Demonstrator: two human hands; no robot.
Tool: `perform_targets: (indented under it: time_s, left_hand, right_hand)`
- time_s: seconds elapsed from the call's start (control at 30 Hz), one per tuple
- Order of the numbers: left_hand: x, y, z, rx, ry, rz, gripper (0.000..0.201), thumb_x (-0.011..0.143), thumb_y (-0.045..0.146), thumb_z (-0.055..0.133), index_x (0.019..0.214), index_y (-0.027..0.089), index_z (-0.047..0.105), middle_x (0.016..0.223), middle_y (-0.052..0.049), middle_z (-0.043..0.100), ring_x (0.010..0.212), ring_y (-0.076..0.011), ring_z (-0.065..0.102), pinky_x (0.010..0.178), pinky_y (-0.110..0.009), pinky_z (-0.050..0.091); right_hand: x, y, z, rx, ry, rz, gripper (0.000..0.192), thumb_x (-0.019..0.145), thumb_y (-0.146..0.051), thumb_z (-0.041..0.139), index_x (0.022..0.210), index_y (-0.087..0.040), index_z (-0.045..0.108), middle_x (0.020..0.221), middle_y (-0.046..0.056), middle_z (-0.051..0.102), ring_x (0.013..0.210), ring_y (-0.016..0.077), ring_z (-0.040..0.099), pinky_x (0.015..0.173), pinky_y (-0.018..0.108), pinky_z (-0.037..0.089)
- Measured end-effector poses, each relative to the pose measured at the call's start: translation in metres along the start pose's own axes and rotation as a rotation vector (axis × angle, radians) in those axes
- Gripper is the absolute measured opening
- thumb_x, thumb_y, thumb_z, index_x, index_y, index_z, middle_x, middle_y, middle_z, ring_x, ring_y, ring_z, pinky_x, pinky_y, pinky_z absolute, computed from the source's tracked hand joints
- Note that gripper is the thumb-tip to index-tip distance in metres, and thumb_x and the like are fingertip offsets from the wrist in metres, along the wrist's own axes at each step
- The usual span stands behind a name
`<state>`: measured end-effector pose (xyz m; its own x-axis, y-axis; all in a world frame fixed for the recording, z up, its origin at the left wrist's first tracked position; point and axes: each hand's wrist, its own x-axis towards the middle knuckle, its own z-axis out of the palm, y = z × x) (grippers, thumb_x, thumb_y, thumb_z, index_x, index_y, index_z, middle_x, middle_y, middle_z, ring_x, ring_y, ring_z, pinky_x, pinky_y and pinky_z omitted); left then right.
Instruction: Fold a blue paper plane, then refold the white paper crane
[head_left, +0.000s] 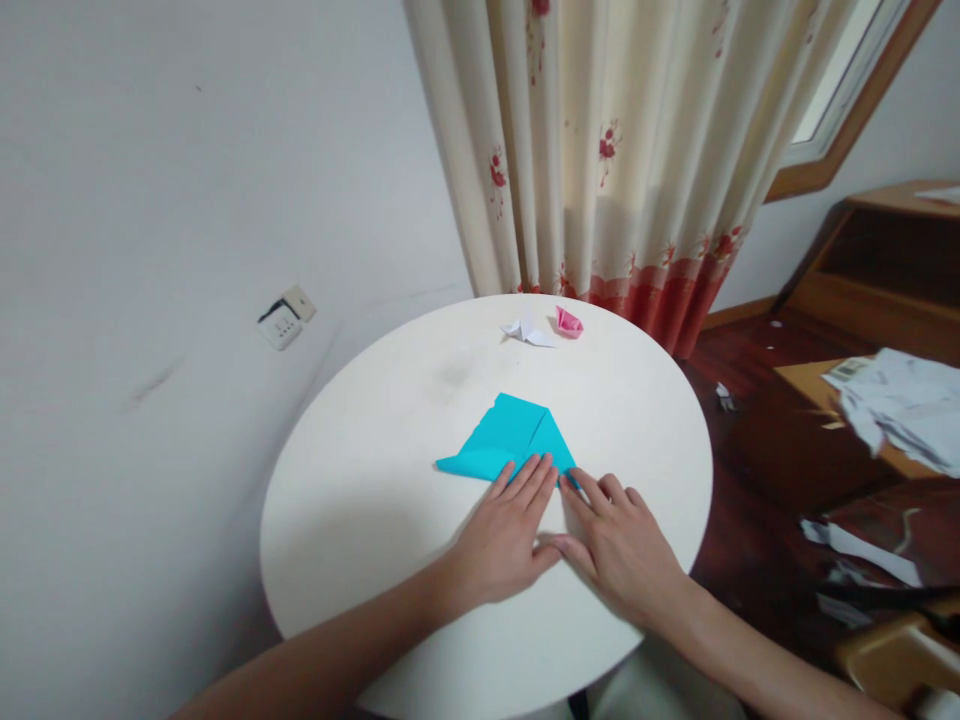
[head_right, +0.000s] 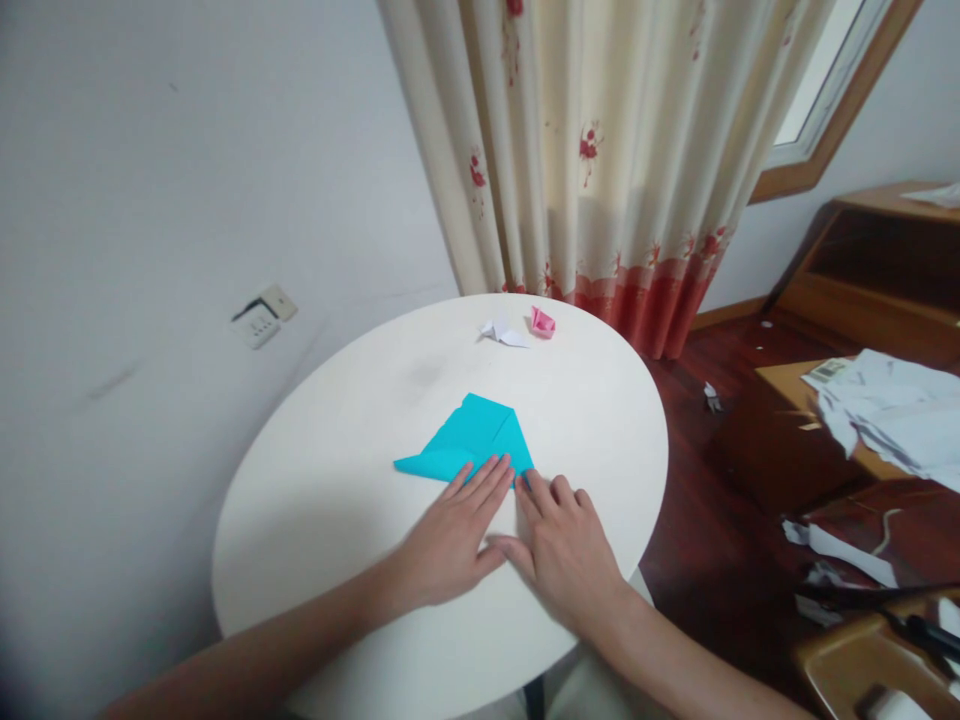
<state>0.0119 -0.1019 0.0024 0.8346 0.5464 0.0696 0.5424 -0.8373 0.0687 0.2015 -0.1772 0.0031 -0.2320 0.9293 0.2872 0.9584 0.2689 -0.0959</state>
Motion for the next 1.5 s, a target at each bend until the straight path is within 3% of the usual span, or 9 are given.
perform_targets:
  time_s: [0.43, 0.5, 0.6, 0.7, 0.8, 0.97, 1.27, 1.4, 1.5]
  left_hand:
    - [-0.094, -0.138, -0.02, 0.194, -0.066, -0.546, 0.074, 0.1, 0.053, 0.024, 0.149, -0.003, 0.029, 0.157, -0.028, 0.027, 0.149, -0.035, 0.023, 0.118, -0.057, 0.025]
    - [-0.089, -0.129, -0.029, 0.188, 0.04, -0.626, 0.075, 0.1, 0.051, 0.023, 0.149, -0.007, 0.024, 0.156, -0.032, 0.024, 0.149, -0.0382, 0.021, 0.116, -0.06, 0.027]
    - [-0.056, -0.076, -0.035, 0.144, 0.152, -0.414, 0.073, 0.102, 0.049, 0.026, 0.156, 0.002, 0.009, 0.162, -0.024, 0.014, 0.152, -0.0316, 0.009, 0.12, -0.055, 0.021]
    - [-0.015, -0.013, -0.027, 0.019, 0.071, -0.09, 0.066, 0.102, 0.047, 0.028, 0.158, 0.019, 0.006, 0.165, -0.009, 0.013, 0.153, -0.0228, 0.005, 0.122, -0.049, 0.018]
    - [0.01, 0.015, -0.013, -0.073, -0.015, -0.036, 0.063, 0.103, 0.049, 0.02, 0.158, 0.018, 0.014, 0.164, -0.008, 0.017, 0.153, -0.0199, 0.008, 0.123, -0.046, 0.017]
    - [-0.011, -0.012, -0.005, -0.059, -0.067, -0.084, 0.074, 0.099, 0.062, 0.024, 0.158, 0.018, 0.013, 0.165, -0.009, 0.012, 0.153, -0.0233, 0.008, 0.123, -0.049, 0.013]
    - [-0.098, -0.099, -0.014, 0.099, -0.044, -0.505, 0.068, 0.102, 0.052, 0.021, 0.154, 0.009, 0.025, 0.16, -0.02, 0.025, 0.15, -0.0288, 0.022, 0.118, -0.056, 0.023]
    - [-0.07, -0.079, -0.017, 0.122, 0.099, -0.556, 0.069, 0.102, 0.049, 0.022, 0.155, 0.005, 0.017, 0.161, -0.023, 0.019, 0.151, -0.0306, 0.016, 0.118, -0.055, 0.022]
    - [-0.029, -0.03, -0.014, 0.04, 0.08, -0.21, 0.067, 0.103, 0.049, 0.023, 0.158, 0.014, 0.009, 0.164, -0.013, 0.014, 0.153, -0.0226, 0.007, 0.122, -0.048, 0.016]
  right_hand:
    - [-0.002, -0.001, -0.004, 0.033, 0.016, -0.017, 0.056, 0.098, -0.058, 0.041, 0.131, -0.016, 0.059, 0.14, 0.013, 0.054, 0.103, 0.0282, 0.052, 0.081, 0.043, 0.048]
    - [-0.003, -0.001, -0.004, 0.035, 0.03, -0.028, 0.054, 0.098, -0.057, 0.041, 0.13, -0.017, 0.059, 0.14, 0.013, 0.054, 0.103, 0.028, 0.052, 0.081, 0.043, 0.048]
    - [-0.003, -0.001, -0.003, 0.022, 0.044, -0.037, 0.055, 0.098, -0.057, 0.041, 0.128, -0.016, 0.06, 0.139, 0.014, 0.055, 0.102, 0.0281, 0.051, 0.08, 0.043, 0.048]
    - [-0.003, -0.001, -0.002, 0.001, 0.044, -0.042, 0.052, 0.099, -0.052, 0.042, 0.13, -0.015, 0.059, 0.137, 0.014, 0.056, 0.101, 0.0276, 0.051, 0.079, 0.042, 0.048]
    - [-0.004, 0.001, 0.0, -0.001, 0.034, -0.056, 0.043, 0.101, -0.041, 0.043, 0.134, -0.017, 0.056, 0.138, 0.011, 0.056, 0.101, 0.0258, 0.052, 0.08, 0.04, 0.048]
    - [-0.006, 0.004, 0.005, -0.034, 0.056, -0.092, 0.038, 0.101, -0.033, 0.043, 0.133, -0.017, 0.057, 0.14, 0.012, 0.055, 0.101, 0.0255, 0.054, 0.078, 0.04, 0.049]
    - [-0.006, 0.004, 0.003, -0.055, 0.072, -0.112, 0.038, 0.101, -0.035, 0.042, 0.131, -0.018, 0.058, 0.139, 0.012, 0.056, 0.099, 0.026, 0.055, 0.076, 0.04, 0.05]
    - [-0.005, 0.002, 0.001, -0.068, 0.067, -0.096, 0.038, 0.101, -0.035, 0.041, 0.13, -0.017, 0.058, 0.139, 0.012, 0.056, 0.098, 0.0256, 0.055, 0.075, 0.04, 0.05]
    - [-0.005, 0.002, 0.001, -0.081, 0.047, -0.097, 0.039, 0.101, -0.034, 0.041, 0.133, -0.017, 0.056, 0.14, 0.012, 0.054, 0.1, 0.026, 0.054, 0.076, 0.039, 0.049]
